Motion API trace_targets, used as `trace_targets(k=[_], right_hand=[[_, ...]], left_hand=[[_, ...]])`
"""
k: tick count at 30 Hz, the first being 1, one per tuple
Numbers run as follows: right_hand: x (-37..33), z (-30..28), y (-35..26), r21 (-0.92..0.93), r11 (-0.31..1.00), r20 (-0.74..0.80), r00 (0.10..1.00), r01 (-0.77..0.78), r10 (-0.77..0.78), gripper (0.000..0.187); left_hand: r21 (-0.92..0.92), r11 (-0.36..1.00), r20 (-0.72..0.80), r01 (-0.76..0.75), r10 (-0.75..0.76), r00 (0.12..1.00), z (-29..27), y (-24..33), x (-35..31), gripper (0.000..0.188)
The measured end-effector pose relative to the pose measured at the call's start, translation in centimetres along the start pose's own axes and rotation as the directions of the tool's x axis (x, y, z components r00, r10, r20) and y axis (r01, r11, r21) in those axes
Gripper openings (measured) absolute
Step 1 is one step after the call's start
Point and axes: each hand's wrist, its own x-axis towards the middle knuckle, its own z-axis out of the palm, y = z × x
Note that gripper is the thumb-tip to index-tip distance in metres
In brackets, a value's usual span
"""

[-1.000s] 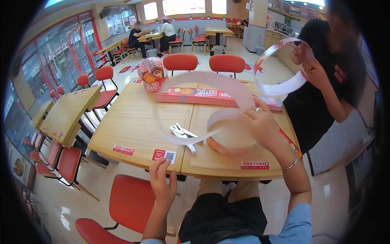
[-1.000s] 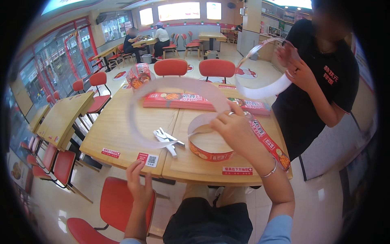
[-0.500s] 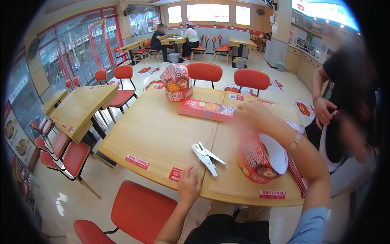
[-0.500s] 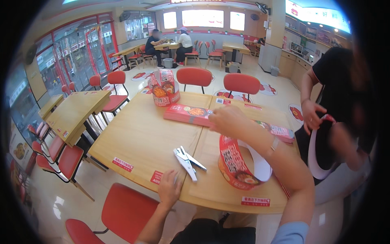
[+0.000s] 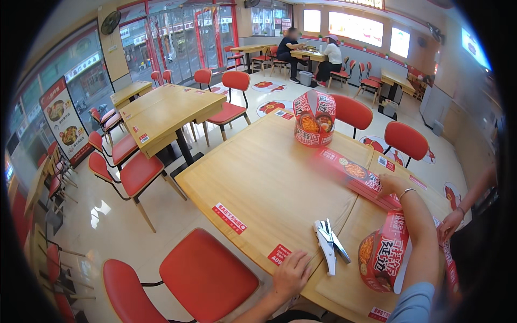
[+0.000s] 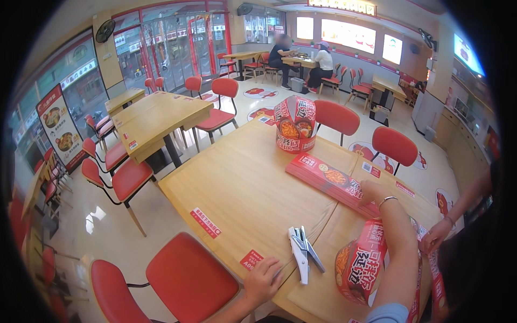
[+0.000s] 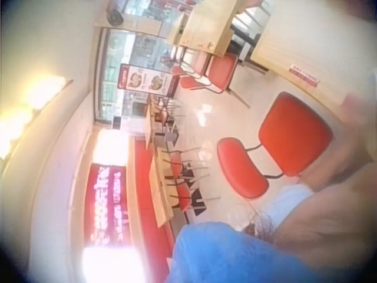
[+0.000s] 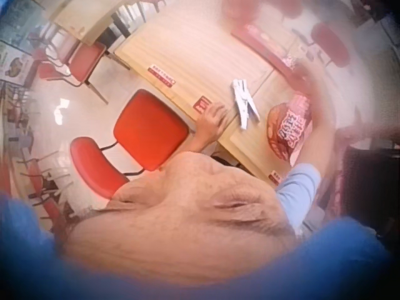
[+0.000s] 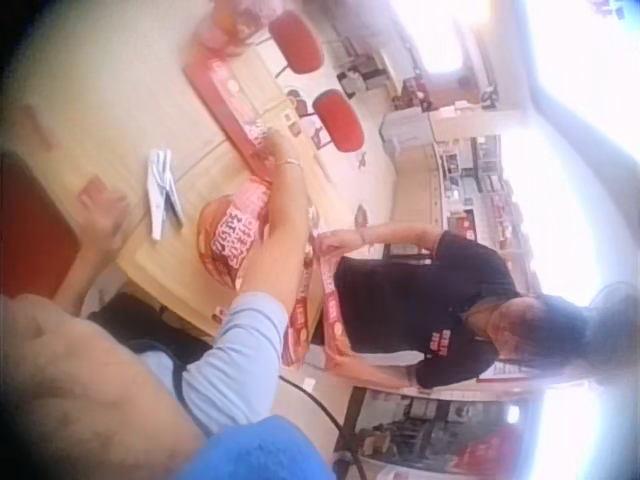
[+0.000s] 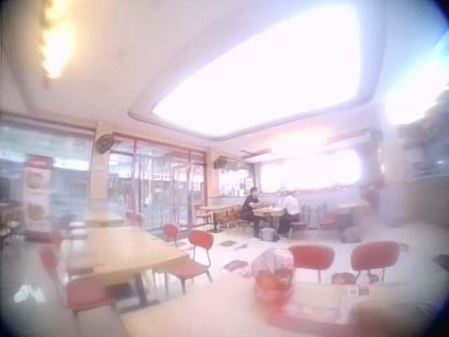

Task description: The person repeatedly forms flat printed paper strips into circular shapes and secures the ends with a handheld stapler. They handle multiple identical strips one at a time, placing each finished circle on the table.

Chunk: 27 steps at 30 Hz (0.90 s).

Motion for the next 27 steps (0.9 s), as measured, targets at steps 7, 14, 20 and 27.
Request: trace_targets(k=[7, 14, 20, 27], right_hand=[[0.9, 0.7, 2.6, 0.018, 0.998, 0.112, 0.992, -0.059, 0.056, 0.086], [0.9, 0.1, 0.8, -0.005, 0.998, 0.007, 0.998, -0.061, 0.061, 0.088], [-0.5, 0.4, 2.3, -0.056, 0.995, -0.018, 0.997, -0.080, 0.079, 0.089], [-1.8, -5.2, 0.3, 0.067, 0.997, -0.062, 0.997, -0.045, 0.049, 0.087]], left_hand=[[-0.009, 1.000, 0.021, 0.021, -0.021, 1.000, 0.8, 0.4, 0.2, 0.025], [-0.001, 1.000, 0.004, 0.007, -0.007, 1.000, 0.3, -0.3, 0.2, 0.025], [-0.003, 1.000, 0.066, 0.019, -0.019, 0.998, 0.5, 0.2, 0.4, 0.020], [-0.017, 1.000, 0.003, 0.010, -0.010, 1.000, 0.2, 0.8, 0.6, 0.025]])
